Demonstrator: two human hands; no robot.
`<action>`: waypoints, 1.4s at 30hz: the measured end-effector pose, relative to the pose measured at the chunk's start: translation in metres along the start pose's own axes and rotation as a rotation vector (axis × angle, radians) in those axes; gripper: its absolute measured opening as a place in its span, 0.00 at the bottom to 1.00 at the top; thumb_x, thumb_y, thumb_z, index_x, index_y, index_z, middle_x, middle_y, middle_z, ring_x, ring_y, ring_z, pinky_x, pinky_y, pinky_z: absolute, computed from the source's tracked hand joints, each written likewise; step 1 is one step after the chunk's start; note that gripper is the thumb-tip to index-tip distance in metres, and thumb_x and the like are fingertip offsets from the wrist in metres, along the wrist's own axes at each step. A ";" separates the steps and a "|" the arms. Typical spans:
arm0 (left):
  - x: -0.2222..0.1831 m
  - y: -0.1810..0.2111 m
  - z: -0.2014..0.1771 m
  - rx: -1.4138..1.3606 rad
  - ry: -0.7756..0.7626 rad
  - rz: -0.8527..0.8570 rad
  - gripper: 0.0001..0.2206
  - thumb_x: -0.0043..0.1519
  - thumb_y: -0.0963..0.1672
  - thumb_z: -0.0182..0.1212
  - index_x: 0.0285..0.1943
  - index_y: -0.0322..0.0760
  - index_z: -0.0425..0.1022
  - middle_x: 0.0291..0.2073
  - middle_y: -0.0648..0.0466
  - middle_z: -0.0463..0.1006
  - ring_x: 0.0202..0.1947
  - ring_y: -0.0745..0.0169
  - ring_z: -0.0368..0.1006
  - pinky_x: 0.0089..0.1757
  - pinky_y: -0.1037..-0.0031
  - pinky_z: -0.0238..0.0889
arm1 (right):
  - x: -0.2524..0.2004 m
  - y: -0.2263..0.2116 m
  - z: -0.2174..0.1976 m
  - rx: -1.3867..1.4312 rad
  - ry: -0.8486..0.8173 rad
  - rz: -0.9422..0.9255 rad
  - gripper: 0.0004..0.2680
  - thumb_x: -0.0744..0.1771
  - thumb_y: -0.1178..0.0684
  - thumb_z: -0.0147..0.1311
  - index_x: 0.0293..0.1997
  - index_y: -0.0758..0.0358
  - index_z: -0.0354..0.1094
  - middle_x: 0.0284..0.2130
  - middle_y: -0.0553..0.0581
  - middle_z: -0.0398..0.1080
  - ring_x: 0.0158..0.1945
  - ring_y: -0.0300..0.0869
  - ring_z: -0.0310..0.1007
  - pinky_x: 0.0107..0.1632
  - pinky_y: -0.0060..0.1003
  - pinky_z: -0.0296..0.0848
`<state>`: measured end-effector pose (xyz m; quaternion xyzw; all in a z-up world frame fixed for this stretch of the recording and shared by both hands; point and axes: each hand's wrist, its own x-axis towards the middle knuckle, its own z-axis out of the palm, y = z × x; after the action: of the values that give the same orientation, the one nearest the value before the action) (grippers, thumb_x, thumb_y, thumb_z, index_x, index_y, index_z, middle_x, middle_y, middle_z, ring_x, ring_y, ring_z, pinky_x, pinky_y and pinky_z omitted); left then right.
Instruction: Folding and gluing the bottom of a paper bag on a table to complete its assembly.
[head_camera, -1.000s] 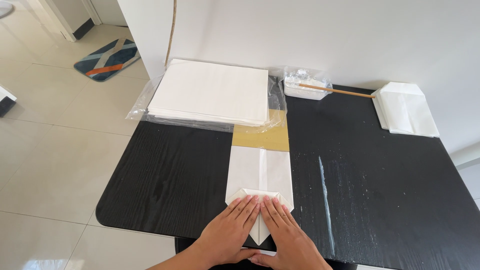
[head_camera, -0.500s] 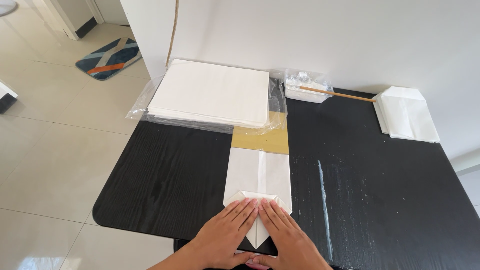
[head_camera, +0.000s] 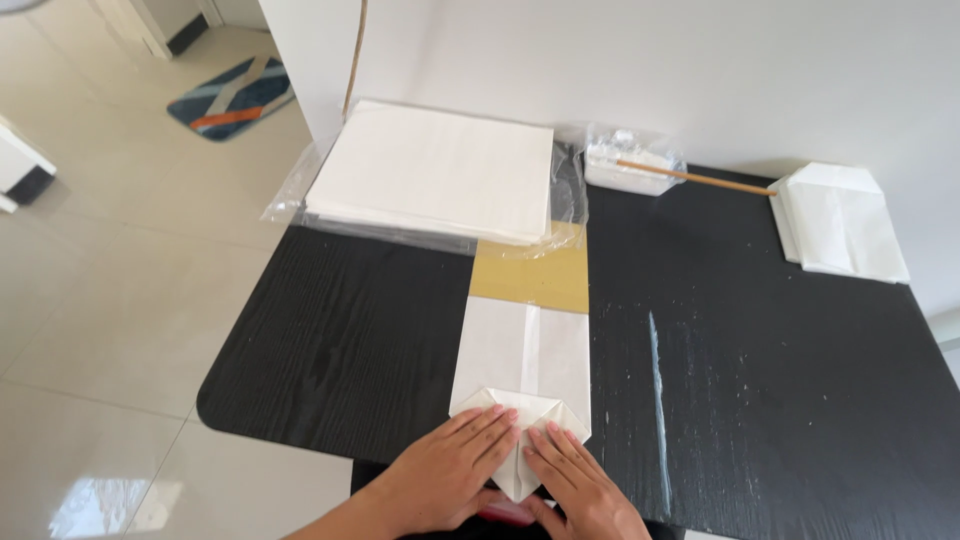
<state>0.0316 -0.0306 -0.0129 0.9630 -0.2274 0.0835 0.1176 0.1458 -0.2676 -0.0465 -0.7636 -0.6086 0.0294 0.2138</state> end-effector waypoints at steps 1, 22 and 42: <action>-0.001 0.000 -0.004 0.013 0.025 0.016 0.29 0.71 0.52 0.49 0.72 0.21 0.60 0.71 0.34 0.61 0.72 0.41 0.55 0.68 0.57 0.45 | 0.002 -0.008 -0.007 0.013 0.156 -0.085 0.17 0.70 0.51 0.55 0.66 0.67 0.65 0.67 0.62 0.64 0.73 0.57 0.57 0.72 0.54 0.57; 0.031 -0.019 -0.004 -0.354 0.190 -0.148 0.08 0.69 0.43 0.56 0.43 0.32 0.77 0.43 0.52 0.79 0.43 0.53 0.72 0.46 0.62 0.64 | 0.035 -0.029 -0.011 0.030 0.399 0.332 0.02 0.67 0.54 0.57 0.37 0.58 0.73 0.32 0.48 0.74 0.33 0.41 0.71 0.40 0.36 0.73; 0.116 -0.060 -0.050 -0.636 -0.615 -0.807 0.20 0.59 0.47 0.71 0.52 0.48 0.62 0.43 0.54 0.73 0.38 0.59 0.68 0.36 0.68 0.60 | 0.126 -0.011 -0.104 0.300 -0.535 1.134 0.09 0.67 0.40 0.59 0.34 0.48 0.67 0.29 0.42 0.74 0.33 0.35 0.67 0.38 0.30 0.66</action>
<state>0.1562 -0.0136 0.0490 0.8708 0.1191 -0.3225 0.3514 0.1996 -0.1768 0.0791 -0.8947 -0.1321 0.4120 0.1105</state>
